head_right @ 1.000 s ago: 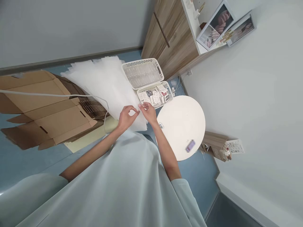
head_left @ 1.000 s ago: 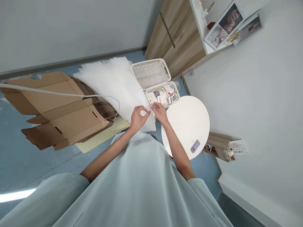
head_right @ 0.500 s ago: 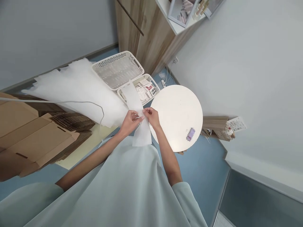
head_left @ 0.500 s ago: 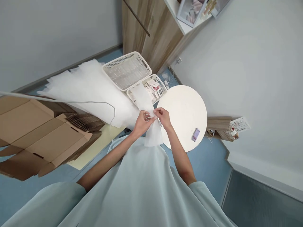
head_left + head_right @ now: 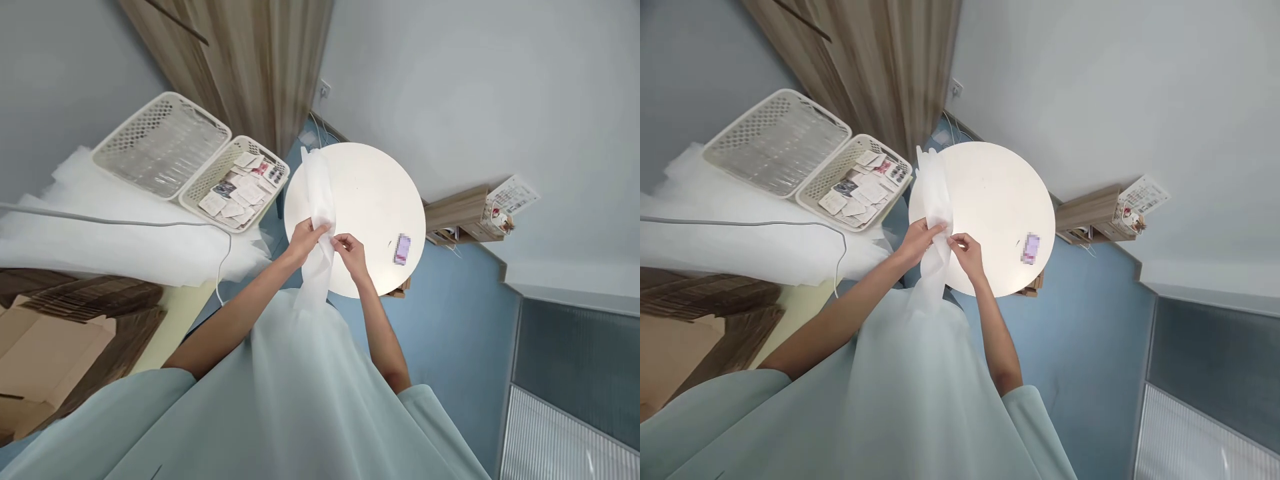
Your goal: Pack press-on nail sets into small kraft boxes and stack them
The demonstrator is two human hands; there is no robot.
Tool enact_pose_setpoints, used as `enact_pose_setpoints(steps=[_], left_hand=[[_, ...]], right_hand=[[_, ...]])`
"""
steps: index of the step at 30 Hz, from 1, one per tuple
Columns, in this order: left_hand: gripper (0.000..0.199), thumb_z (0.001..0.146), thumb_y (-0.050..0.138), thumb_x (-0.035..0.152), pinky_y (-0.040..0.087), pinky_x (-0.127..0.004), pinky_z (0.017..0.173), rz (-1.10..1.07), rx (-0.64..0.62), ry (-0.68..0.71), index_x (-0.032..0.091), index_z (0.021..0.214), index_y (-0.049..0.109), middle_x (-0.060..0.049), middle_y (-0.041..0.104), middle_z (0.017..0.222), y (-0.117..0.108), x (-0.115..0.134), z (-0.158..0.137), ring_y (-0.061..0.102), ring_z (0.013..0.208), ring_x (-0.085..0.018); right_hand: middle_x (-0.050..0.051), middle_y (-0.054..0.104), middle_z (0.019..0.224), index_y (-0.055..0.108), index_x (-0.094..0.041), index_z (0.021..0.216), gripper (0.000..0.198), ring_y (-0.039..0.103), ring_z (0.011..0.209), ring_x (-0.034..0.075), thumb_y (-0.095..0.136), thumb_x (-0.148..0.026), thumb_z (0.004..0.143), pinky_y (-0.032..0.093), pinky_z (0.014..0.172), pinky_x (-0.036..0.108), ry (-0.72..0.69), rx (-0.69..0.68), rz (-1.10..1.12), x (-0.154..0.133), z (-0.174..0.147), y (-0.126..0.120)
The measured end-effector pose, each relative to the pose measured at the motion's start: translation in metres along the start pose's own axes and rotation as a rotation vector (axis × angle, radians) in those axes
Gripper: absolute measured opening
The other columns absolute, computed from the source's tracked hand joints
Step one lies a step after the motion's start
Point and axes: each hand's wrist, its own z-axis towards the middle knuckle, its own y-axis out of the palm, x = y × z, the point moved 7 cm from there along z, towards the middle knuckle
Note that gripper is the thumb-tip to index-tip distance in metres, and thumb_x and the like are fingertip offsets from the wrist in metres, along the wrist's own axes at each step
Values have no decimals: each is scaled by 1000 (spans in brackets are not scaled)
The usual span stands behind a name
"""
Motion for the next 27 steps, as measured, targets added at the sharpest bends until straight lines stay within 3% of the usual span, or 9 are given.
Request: enact_pose_setpoints(steps=[3, 7, 10, 13, 18, 23, 27], left_hand=[[48, 69, 94, 55, 59, -40, 86, 8, -66, -37, 19, 93, 73, -8, 76, 94, 42, -12, 3, 73, 96, -28], [44, 73, 89, 53, 62, -44, 92, 14, -199, -90, 17, 95, 74, -10, 78, 96, 94, -24, 7, 75, 104, -32], [40, 77, 84, 48, 63, -46, 92, 35, -299, -152, 16, 98, 76, -11, 78, 94, 127, -33, 8, 76, 103, -34], [37, 75, 84, 43, 63, -46, 92, 58, -319, -181, 16, 97, 76, -12, 79, 95, 148, -40, 12, 76, 104, -34], [38, 72, 88, 43, 62, -40, 84, 146, -189, -200, 16, 96, 76, -12, 80, 100, 153, -53, 26, 77, 102, -32], [41, 73, 92, 45, 60, -36, 82, 233, -17, -189, 19, 100, 78, -11, 80, 110, 133, -58, 46, 77, 94, -25], [46, 71, 96, 52, 60, -38, 85, 311, 1, -188, 20, 101, 79, -12, 80, 111, 116, -63, 50, 77, 97, -27]], right_hand=[[6, 78, 105, 73, -24, 96, 36, 72, 106, 23, 74, -59, 91, 61, 95, 36, 39, 82, 51, 24, -5, -45], [9, 78, 127, 72, -24, 117, 50, 72, 122, 24, 70, -69, 93, 62, 100, 37, 117, 178, 192, 60, -5, -96], [12, 80, 125, 73, -23, 124, 66, 75, 122, 27, 62, -81, 95, 64, 97, 39, 196, 33, 309, 80, -2, -111], [13, 82, 116, 75, -22, 119, 68, 76, 117, 31, 64, -84, 92, 65, 94, 42, 202, -77, 389, 88, 1, -122], [9, 82, 113, 72, -22, 114, 56, 76, 113, 29, 78, -69, 85, 63, 98, 41, 173, 32, 452, 97, 13, -158], [6, 79, 100, 67, -23, 99, 42, 74, 99, 25, 80, -60, 83, 61, 88, 35, 232, 150, 406, 116, 31, -190], [4, 76, 95, 64, -24, 94, 41, 72, 95, 23, 78, -60, 84, 59, 81, 33, 273, 247, 335, 131, 46, -200]])
